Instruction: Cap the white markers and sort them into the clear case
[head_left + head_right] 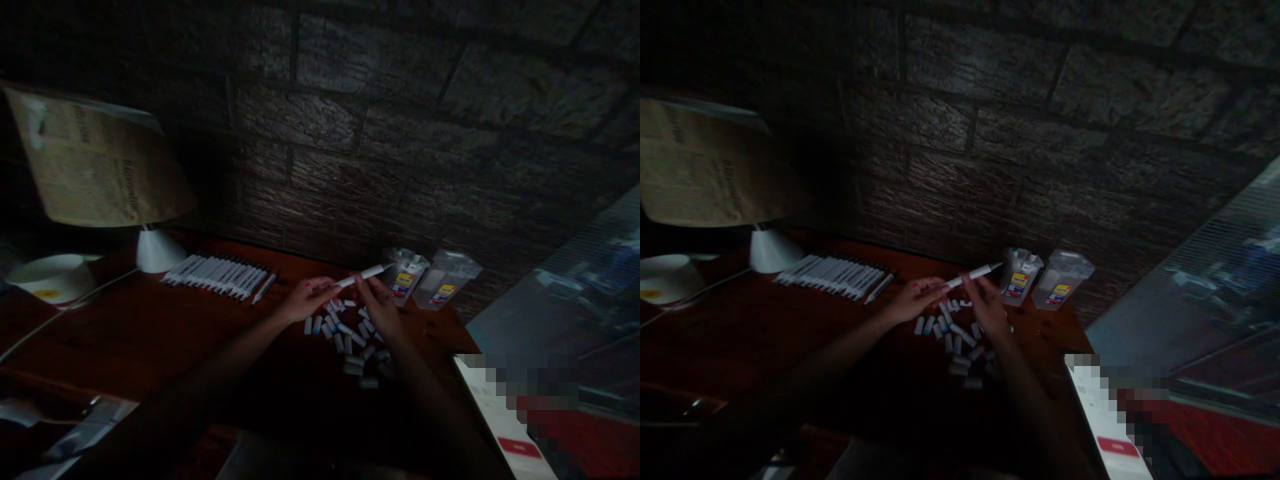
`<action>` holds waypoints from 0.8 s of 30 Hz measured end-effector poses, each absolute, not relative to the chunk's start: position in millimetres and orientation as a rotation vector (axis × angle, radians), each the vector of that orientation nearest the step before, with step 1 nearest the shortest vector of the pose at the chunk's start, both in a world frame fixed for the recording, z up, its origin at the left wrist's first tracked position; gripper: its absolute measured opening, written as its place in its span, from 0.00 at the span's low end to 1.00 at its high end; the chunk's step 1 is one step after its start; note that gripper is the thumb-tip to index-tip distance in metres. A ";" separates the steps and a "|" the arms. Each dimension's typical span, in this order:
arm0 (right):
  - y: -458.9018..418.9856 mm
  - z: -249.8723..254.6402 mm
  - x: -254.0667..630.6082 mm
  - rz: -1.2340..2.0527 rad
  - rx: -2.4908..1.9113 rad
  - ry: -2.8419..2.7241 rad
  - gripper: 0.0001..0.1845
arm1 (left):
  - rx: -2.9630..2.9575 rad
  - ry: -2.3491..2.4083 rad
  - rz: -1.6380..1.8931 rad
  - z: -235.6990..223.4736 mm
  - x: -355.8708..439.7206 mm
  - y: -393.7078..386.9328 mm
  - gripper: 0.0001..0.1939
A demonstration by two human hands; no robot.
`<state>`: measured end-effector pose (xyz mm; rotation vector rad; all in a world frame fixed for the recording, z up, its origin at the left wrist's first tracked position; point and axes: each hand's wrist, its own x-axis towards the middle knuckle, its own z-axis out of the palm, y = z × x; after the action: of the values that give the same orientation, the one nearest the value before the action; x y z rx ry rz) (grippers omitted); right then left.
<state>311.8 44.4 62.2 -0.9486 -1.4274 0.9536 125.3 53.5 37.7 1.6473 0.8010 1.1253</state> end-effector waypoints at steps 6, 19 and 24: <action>44.9 50.3 316.6 1.050 -1.044 -1.312 0.24 | 1.795 0.911 1.295 26.7 127.9 54.7 0.15; 49.9 40.1 323.1 1.010 -1.325 -1.083 0.24 | 2.069 0.717 1.071 29.4 142.2 27.4 0.17; 45.3 40.7 315.3 1.177 -1.274 -1.121 0.24 | 2.056 0.766 1.089 35.4 138.5 28.2 0.25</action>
<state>315.3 45.3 40.7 -1.2743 -1.1212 1.1768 138.5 28.2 35.4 2.0560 0.7663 1.0885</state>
